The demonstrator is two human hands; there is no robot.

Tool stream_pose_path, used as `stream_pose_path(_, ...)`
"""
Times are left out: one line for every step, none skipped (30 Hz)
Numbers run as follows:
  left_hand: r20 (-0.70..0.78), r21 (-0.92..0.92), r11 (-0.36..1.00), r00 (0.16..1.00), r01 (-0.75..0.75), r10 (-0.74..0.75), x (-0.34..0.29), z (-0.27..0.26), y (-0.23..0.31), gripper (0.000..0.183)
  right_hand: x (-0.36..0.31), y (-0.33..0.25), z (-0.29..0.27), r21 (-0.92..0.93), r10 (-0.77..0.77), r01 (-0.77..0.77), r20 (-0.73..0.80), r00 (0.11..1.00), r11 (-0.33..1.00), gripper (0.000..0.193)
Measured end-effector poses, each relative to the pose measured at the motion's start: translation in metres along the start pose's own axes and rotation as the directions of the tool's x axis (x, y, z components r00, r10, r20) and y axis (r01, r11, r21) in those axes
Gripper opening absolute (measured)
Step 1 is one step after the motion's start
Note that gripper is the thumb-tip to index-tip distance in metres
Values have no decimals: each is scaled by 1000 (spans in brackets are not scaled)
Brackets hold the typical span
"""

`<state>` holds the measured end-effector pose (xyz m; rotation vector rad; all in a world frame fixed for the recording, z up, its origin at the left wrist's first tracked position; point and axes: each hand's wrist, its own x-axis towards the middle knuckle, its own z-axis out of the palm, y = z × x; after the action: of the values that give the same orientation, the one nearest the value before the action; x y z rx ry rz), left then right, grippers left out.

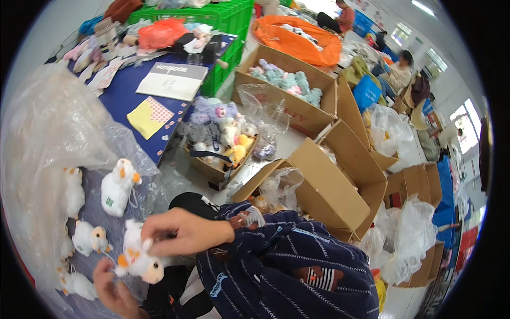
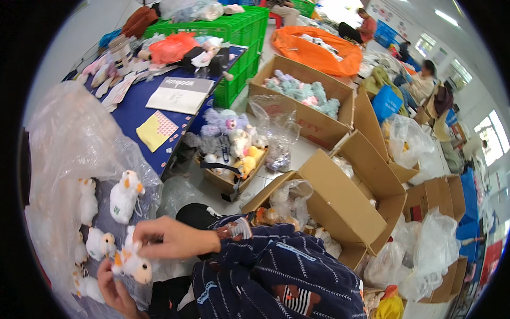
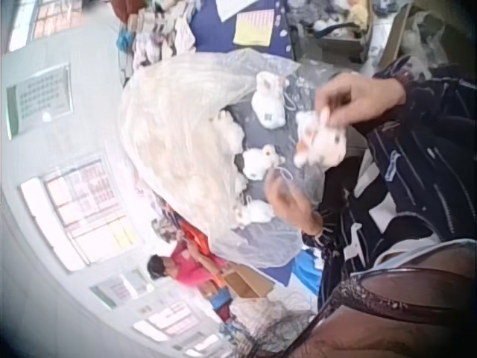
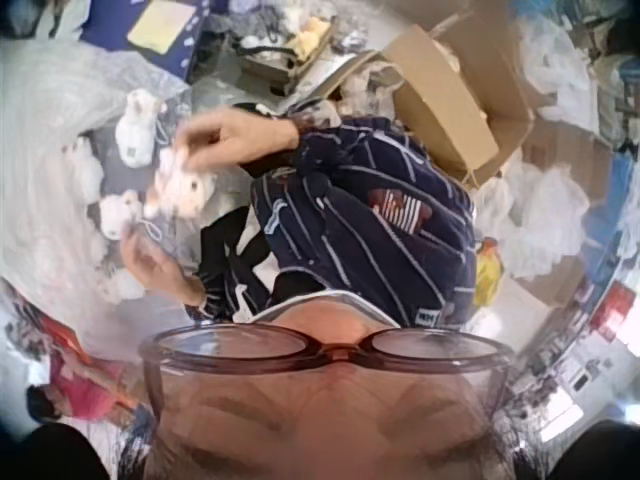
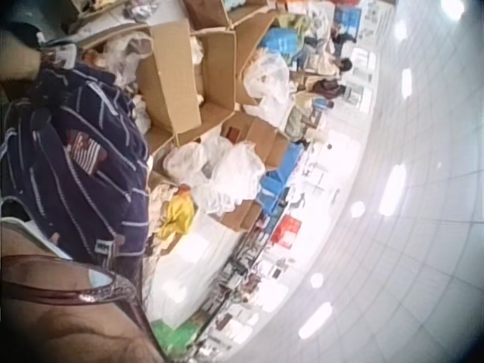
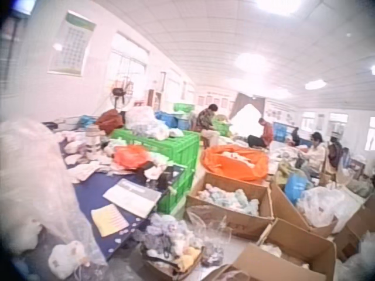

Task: The person trims loose threads and strings from small white plush toys using scissors. They pick up each toy, cut the excess material, and place the finished items into a cardboard box.

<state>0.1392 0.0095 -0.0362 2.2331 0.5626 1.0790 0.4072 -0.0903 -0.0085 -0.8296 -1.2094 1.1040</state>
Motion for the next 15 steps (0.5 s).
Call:
stream_pose_path(-120, 94, 995, 993, 17, -6, 7, 4, -12, 24, -8, -4, -10, 18, 27, -25, -97, 995, 1000, 17)
stream_pose_path(-145, 228, 970, 988, 82, -49, 15, 4, -19, 28, -15, -2, -22, -28, -42, 37, -211, 977, 999, 17)
stream_pose_path(-180, 357, 922, 980, 148, -88, 23, 2, -25, 31, -21, 5, -36, -52, -110, 98, -321, 941, 994, 18)
stream_pose_path(-226, 487, 844, 966, 223, -124, 27, -1, -33, 35, -31, -16, -48, 107, 110, -72, -409, 906, 992, 17)
stream_pose_path(-231, 477, 813, 940, 334, -251, 26, -2, -44, 47, -43, -10, -62, 144, 64, 16, -536, 842, 989, 16)
stream_pose_path(-198, 566, 773, 957, 288, -211, 23, -1, -53, 49, -54, -15, -75, 86, 61, -3, -692, 720, 996, 19)
stream_pose_path(-157, 648, 726, 973, 232, -170, 21, -1, -60, 50, -68, -17, -91, -17, -36, 36, -802, 596, 999, 15)
stream_pose_path(-118, 713, 678, 983, 182, -140, 17, -1, -69, 51, -83, -26, -105, -54, -90, 88, -868, 488, 995, 12)
stream_pose_path(-105, 692, 701, 985, 171, -136, 13, -3, -77, 55, -96, -33, -117, -151, -158, 48, -939, 305, 987, 9)
stream_pose_path(-91, 660, 734, 986, 162, -137, 16, -1, -83, 55, -111, -41, -131, -368, -377, 85, -909, 177, 926, 8)
stream_pose_path(-102, 657, 735, 985, 170, -136, 12, -3, -82, 56, -124, -45, -152, -457, -465, 140, -885, 27, 878, 9)
stream_pose_path(-114, 654, 736, 984, 178, -136, 9, -5, -81, 57, -137, -50, -170, -547, -532, 178, -837, -129, 818, 10)
stream_pose_path(-120, 616, 763, 980, 197, -157, 12, -4, -80, 58, -153, -63, -183, -603, -557, 239, -796, -235, 761, 12)
stream_pose_path(-131, 575, 787, 974, 224, -182, 13, -6, -80, 59, -164, -73, -190, -659, -571, 290, -750, -334, 694, 14)
stream_pose_path(-140, 532, 809, 968, 251, -208, 13, -7, -80, 60, -172, -74, -195, -639, -529, 339, -766, -366, 691, 15)
